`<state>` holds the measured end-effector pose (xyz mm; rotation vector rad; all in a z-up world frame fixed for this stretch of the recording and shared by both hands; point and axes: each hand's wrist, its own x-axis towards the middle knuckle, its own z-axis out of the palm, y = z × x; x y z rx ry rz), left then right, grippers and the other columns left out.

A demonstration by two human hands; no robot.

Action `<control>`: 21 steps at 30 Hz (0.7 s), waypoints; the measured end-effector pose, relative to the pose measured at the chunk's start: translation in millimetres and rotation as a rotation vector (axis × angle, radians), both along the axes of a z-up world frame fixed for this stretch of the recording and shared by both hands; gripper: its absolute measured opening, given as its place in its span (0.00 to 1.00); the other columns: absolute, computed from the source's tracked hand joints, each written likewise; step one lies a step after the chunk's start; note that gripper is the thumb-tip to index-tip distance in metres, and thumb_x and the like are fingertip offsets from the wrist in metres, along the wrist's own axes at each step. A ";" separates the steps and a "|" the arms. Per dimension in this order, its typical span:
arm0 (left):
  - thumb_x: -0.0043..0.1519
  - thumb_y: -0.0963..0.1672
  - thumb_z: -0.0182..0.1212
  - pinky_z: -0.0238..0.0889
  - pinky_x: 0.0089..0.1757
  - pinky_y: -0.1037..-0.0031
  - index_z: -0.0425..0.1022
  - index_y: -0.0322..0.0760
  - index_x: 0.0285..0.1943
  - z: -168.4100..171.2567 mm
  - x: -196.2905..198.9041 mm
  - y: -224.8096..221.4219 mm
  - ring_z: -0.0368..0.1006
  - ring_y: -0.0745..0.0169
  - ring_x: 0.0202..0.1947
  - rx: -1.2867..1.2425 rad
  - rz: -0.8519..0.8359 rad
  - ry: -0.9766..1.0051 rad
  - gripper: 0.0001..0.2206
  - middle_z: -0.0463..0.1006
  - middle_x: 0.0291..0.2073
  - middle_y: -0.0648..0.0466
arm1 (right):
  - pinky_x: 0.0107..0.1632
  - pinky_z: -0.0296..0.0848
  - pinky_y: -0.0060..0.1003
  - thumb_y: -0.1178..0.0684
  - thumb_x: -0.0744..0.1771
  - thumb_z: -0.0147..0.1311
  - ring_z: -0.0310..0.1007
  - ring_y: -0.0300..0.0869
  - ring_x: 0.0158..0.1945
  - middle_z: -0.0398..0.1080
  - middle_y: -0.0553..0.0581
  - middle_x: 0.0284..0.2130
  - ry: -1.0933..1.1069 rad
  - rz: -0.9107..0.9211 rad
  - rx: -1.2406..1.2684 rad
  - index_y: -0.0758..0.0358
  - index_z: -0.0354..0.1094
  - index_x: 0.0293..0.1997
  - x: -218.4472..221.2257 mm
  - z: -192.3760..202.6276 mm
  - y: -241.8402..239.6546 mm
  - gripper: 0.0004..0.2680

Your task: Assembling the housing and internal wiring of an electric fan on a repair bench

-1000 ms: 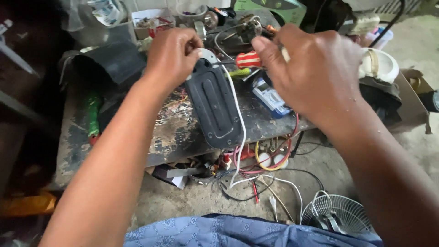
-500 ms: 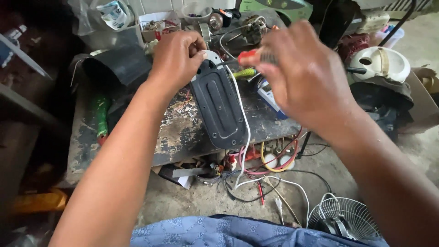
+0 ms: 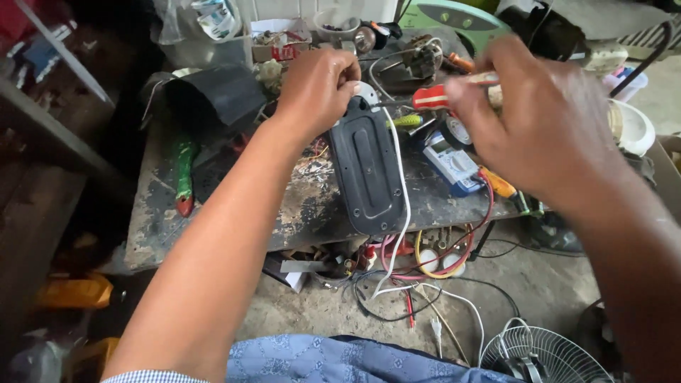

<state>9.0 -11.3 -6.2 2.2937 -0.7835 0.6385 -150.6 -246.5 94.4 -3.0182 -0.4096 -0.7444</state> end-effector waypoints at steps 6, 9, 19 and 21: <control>0.61 0.38 0.69 0.67 0.32 0.65 0.72 0.42 0.28 0.5 -6.9 -1.3 0.68 0.65 0.21 -0.038 0.027 0.013 0.11 0.74 0.19 0.57 | 0.49 0.68 0.56 0.35 0.80 0.51 0.62 0.43 0.16 0.65 0.52 0.14 -0.074 -0.055 0.038 0.64 0.72 0.53 9.7 -7.6 -1.1 0.19; 0.62 0.39 0.69 0.67 0.30 0.64 0.71 0.43 0.27 0.0 -3.4 -1.1 0.67 0.63 0.19 -0.065 -0.008 0.017 0.13 0.72 0.16 0.57 | 0.27 0.58 0.57 0.34 0.79 0.47 0.66 0.63 0.25 0.65 0.68 0.18 0.043 -0.185 -0.006 0.67 0.69 0.40 5.9 6.9 -0.2 0.23; 0.60 0.39 0.67 0.67 0.29 0.67 0.74 0.43 0.28 3.8 -4.9 -2.0 0.71 0.63 0.24 -0.070 0.034 0.092 0.09 0.77 0.20 0.57 | 0.29 0.57 0.51 0.30 0.84 0.38 0.62 0.53 0.21 0.58 0.57 0.17 -0.103 -0.207 -0.154 0.61 0.68 0.39 17.7 3.1 -11.1 0.27; 0.61 0.38 0.67 0.64 0.28 0.69 0.72 0.44 0.27 1.7 -5.0 0.4 0.68 0.65 0.21 -0.086 0.014 0.098 0.12 0.73 0.17 0.59 | 0.47 0.66 0.65 0.50 0.69 0.54 0.67 0.62 0.43 0.55 0.72 0.54 0.055 0.162 0.016 0.72 0.58 0.62 -1.4 18.2 13.3 0.18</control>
